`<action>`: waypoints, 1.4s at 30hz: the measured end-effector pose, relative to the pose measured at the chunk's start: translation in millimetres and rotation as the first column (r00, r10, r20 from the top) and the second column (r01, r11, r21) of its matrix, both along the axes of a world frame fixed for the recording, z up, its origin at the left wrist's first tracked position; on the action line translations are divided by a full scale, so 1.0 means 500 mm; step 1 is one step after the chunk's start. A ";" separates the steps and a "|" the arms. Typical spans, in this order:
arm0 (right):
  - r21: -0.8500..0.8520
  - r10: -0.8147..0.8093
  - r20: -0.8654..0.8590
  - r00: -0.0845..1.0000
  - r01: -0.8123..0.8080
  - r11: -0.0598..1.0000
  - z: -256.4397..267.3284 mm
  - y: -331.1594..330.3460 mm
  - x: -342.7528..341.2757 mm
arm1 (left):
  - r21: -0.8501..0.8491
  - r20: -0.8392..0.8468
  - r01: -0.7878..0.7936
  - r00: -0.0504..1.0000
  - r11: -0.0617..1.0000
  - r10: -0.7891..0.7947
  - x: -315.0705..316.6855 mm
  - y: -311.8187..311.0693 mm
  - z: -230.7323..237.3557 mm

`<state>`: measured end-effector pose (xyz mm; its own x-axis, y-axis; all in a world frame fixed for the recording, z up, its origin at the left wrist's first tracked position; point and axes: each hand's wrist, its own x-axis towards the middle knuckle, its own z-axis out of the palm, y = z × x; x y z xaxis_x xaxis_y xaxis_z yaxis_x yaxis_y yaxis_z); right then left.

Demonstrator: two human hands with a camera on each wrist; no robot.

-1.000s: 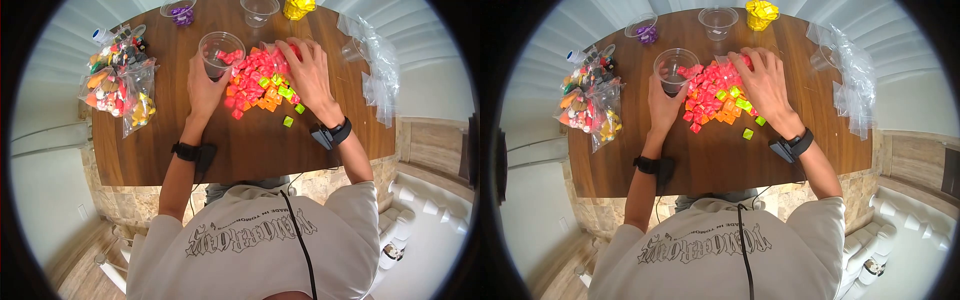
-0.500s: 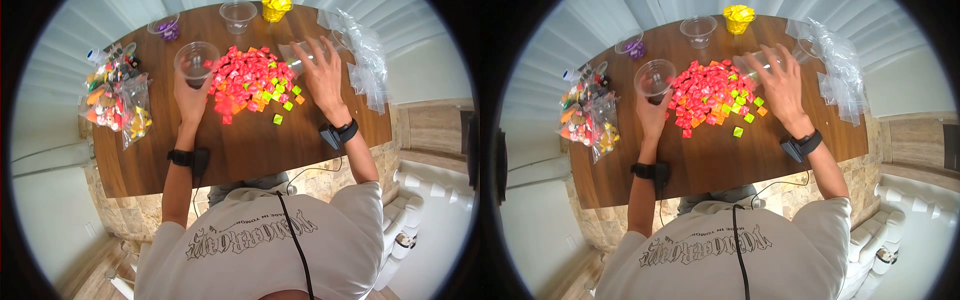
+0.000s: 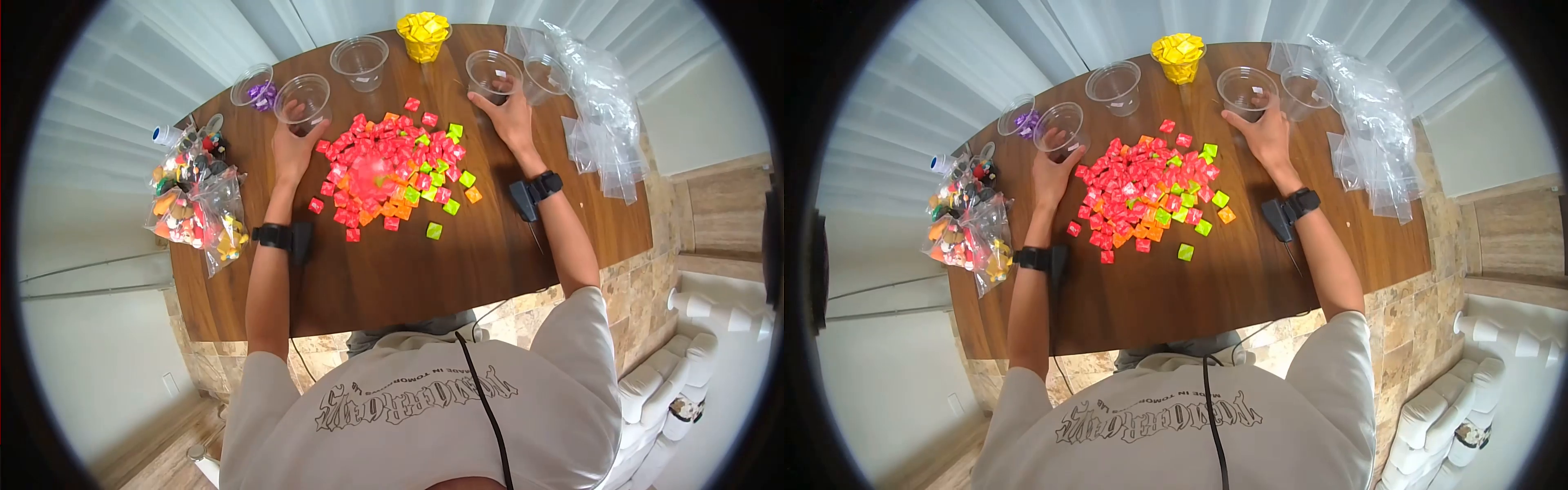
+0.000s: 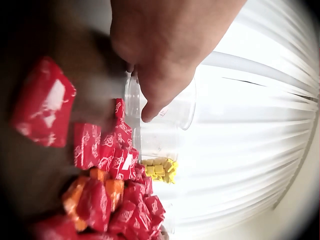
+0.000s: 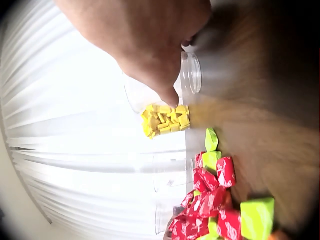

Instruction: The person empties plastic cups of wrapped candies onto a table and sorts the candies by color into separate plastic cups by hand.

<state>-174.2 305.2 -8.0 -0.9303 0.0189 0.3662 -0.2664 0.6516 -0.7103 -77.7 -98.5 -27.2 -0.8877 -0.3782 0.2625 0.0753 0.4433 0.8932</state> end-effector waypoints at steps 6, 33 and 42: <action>-0.033 -0.049 -0.070 0.996 0.047 0.998 -0.017 -0.019 -0.056 | -0.232 0.056 -0.066 0.995 0.970 0.081 -0.084 0.002 -0.001; 0.016 0.022 0.129 0.991 -0.024 1.000 0.012 -0.047 0.023 | -0.214 -0.173 -0.339 0.936 0.916 0.306 -0.098 -0.195 -0.018; -0.353 0.288 0.280 0.916 -0.180 0.918 -0.011 -0.181 -0.071 | -0.088 -0.099 -0.127 0.988 0.988 0.118 0.075 -0.115 0.022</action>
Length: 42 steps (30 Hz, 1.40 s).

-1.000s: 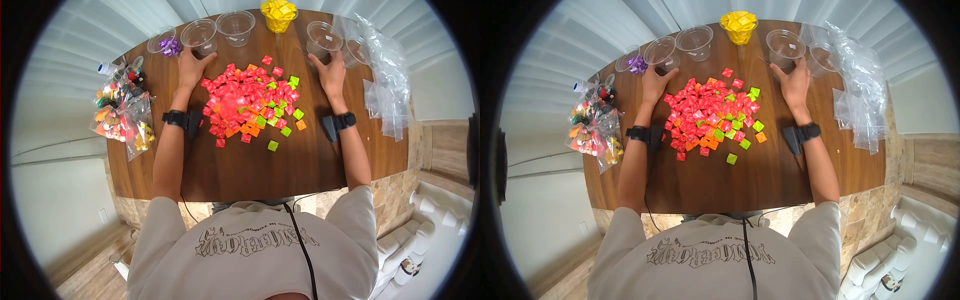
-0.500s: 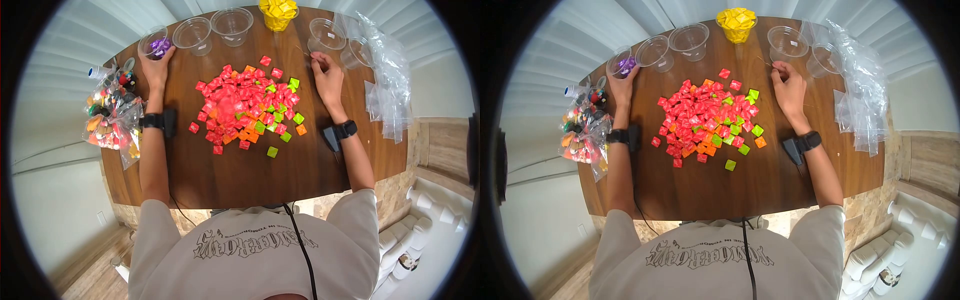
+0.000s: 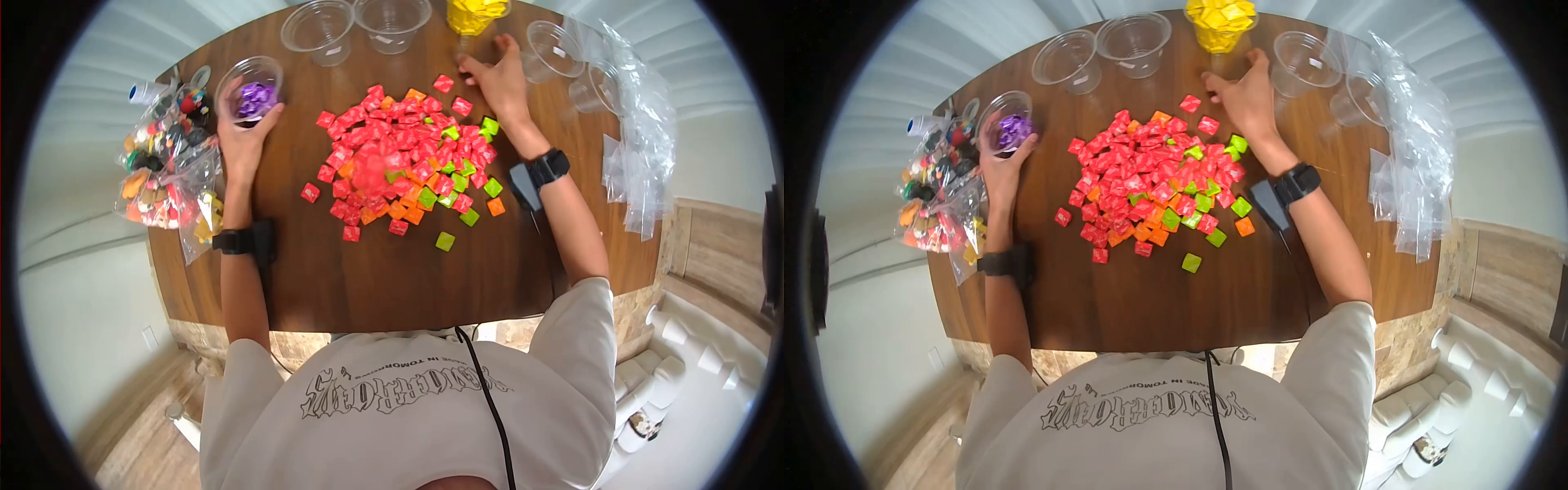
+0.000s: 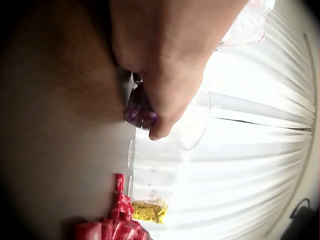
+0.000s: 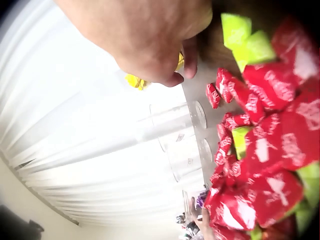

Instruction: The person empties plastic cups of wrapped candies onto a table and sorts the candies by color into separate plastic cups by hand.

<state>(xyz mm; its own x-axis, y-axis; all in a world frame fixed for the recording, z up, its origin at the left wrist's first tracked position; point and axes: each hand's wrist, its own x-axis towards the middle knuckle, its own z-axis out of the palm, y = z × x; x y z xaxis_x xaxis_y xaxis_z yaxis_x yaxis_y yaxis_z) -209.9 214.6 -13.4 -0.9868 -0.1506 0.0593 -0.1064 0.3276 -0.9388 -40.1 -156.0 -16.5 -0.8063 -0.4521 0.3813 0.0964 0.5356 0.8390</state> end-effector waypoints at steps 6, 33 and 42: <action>0.017 -0.212 -0.264 0.941 0.224 0.974 -0.058 -0.048 -0.113 | 0.033 0.045 0.186 0.981 0.982 -0.187 0.032 0.063 0.034; 0.647 0.322 -0.456 0.830 0.060 0.761 0.172 0.085 0.281 | -0.556 0.211 0.298 0.954 0.776 -0.215 0.099 0.238 0.183; 0.739 0.450 -0.603 0.659 0.248 0.626 0.180 0.066 0.295 | -0.825 0.125 0.251 0.954 0.506 -0.271 0.085 0.269 0.204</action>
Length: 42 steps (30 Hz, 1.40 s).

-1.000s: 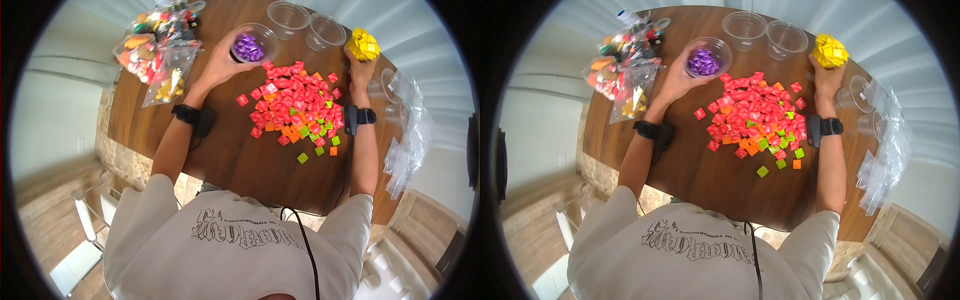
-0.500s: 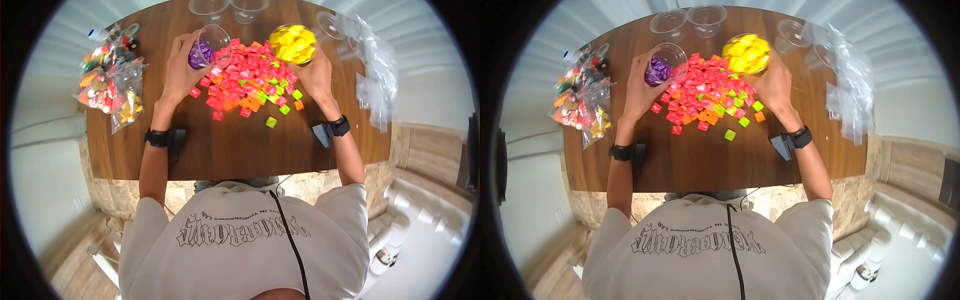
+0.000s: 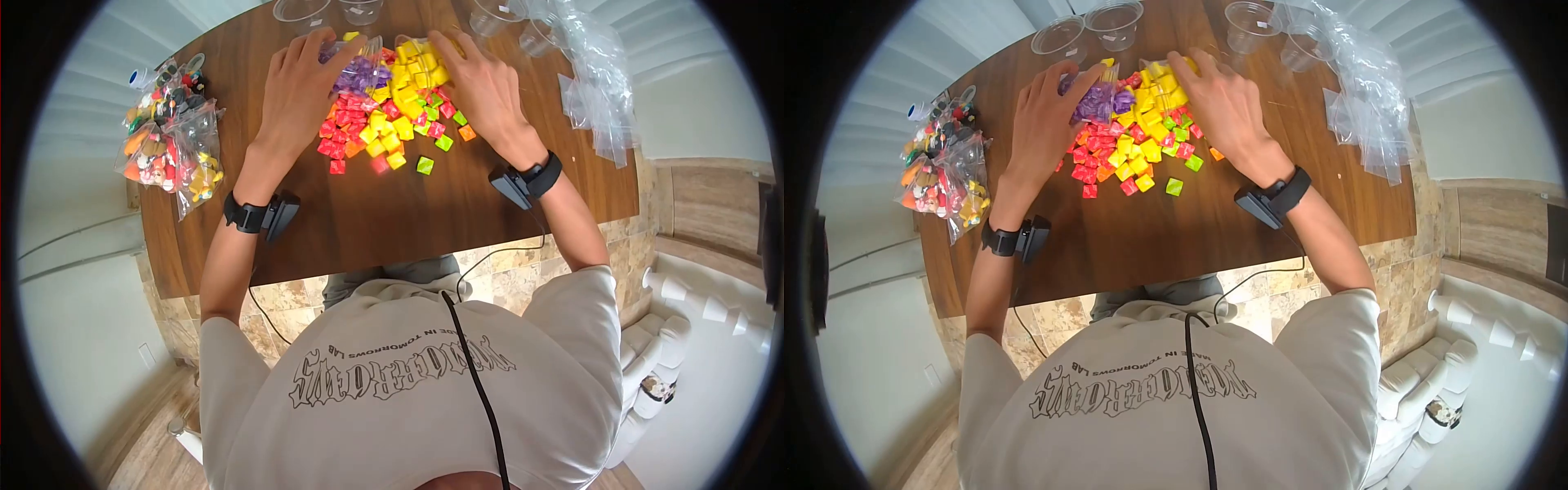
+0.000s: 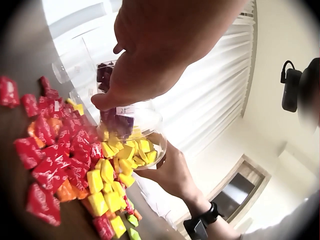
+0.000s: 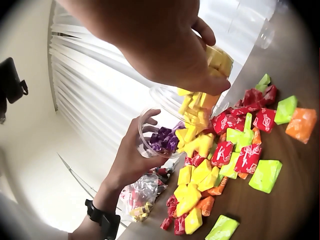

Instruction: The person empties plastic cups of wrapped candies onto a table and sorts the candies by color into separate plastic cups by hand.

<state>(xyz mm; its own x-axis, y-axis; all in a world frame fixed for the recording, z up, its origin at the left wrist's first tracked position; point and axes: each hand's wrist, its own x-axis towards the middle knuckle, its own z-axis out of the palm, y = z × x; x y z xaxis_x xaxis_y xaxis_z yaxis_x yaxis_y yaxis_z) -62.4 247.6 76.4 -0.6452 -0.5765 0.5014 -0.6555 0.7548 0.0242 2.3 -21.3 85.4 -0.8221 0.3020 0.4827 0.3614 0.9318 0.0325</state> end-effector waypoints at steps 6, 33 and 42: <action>0.023 0.016 -0.075 0.997 -0.014 1.000 0.006 -0.001 0.001 | -0.115 -0.072 0.046 0.996 0.992 -0.055 -0.008 0.007 0.022; 0.190 -0.036 -0.159 0.987 0.066 0.980 0.071 -0.032 0.011 | -0.011 -0.149 -0.029 0.988 1.000 0.027 0.015 0.014 0.084; -0.033 0.024 -0.308 0.951 -0.036 0.999 -0.006 -0.019 -0.049 | -0.097 -0.171 -0.063 0.984 0.993 0.046 0.010 -0.013 0.035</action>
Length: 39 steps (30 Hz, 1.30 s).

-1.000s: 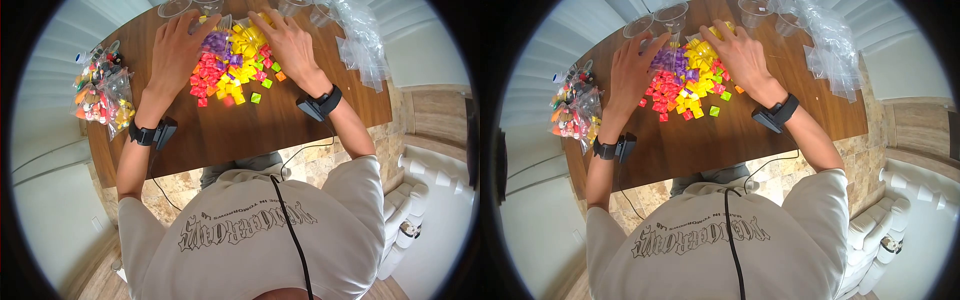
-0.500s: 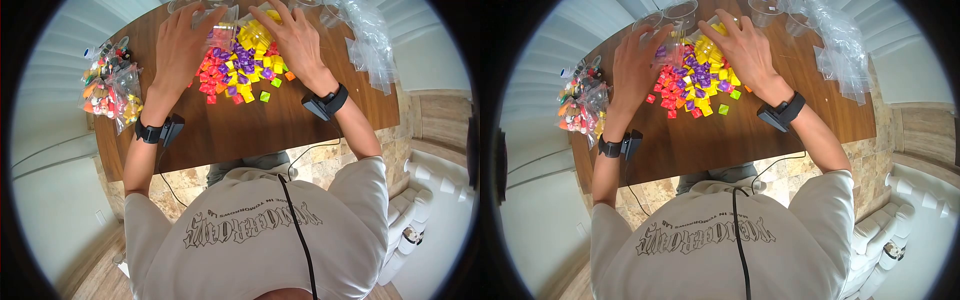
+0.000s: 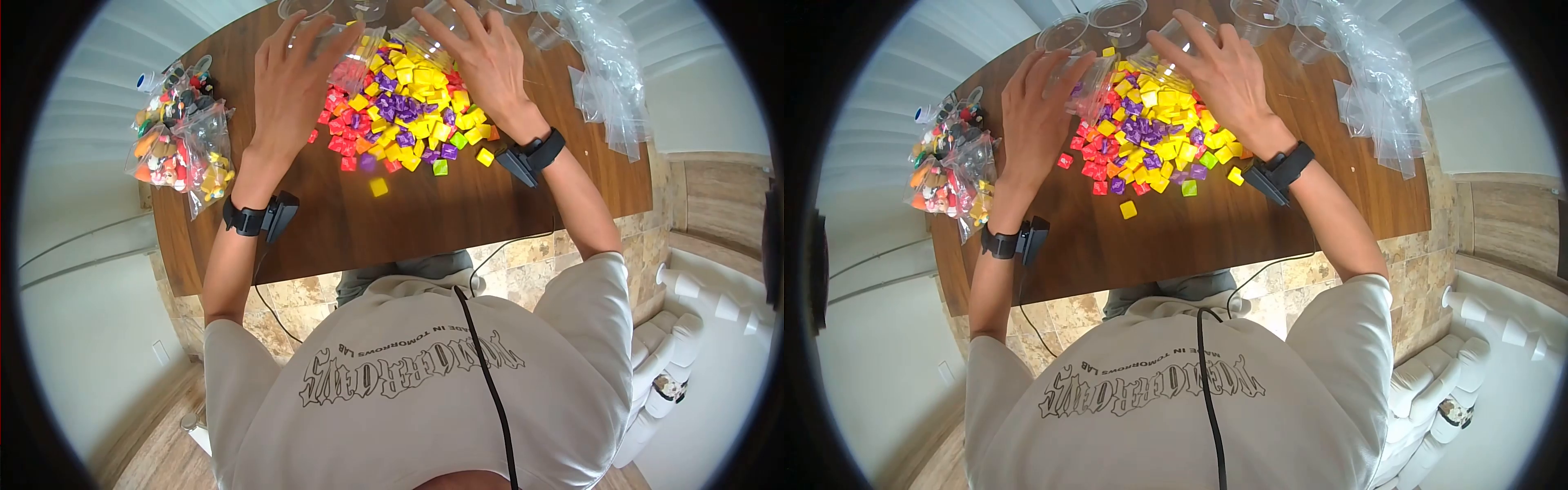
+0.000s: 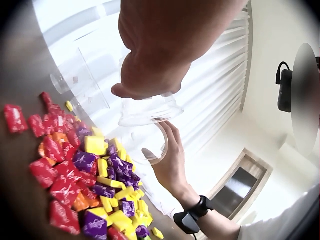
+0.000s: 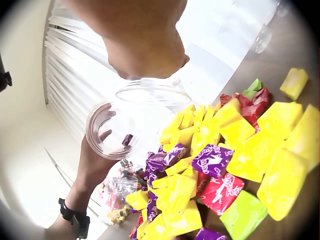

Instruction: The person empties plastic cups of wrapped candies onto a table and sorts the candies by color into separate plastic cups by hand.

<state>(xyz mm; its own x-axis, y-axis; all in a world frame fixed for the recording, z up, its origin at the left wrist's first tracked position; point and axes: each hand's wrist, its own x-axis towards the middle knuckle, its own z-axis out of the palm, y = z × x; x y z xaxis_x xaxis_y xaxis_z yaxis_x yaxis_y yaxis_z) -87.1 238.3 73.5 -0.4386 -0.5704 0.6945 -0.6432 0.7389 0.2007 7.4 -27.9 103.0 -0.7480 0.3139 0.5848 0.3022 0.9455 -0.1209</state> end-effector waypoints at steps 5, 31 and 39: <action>-0.136 0.000 0.135 0.991 0.019 0.991 0.000 0.025 0.005 | 0.119 0.009 0.086 0.996 0.989 -0.088 -0.010 -0.021 -0.028; -0.581 0.044 0.608 0.793 0.406 0.706 -0.199 0.316 -0.140 | 0.732 0.035 -0.115 0.991 0.671 0.132 -0.097 -0.182 -0.164; -0.563 -0.032 0.607 0.794 0.459 0.687 -0.175 0.323 -0.107 | -0.002 0.140 0.189 0.972 0.982 -0.187 -0.040 -0.009 -0.008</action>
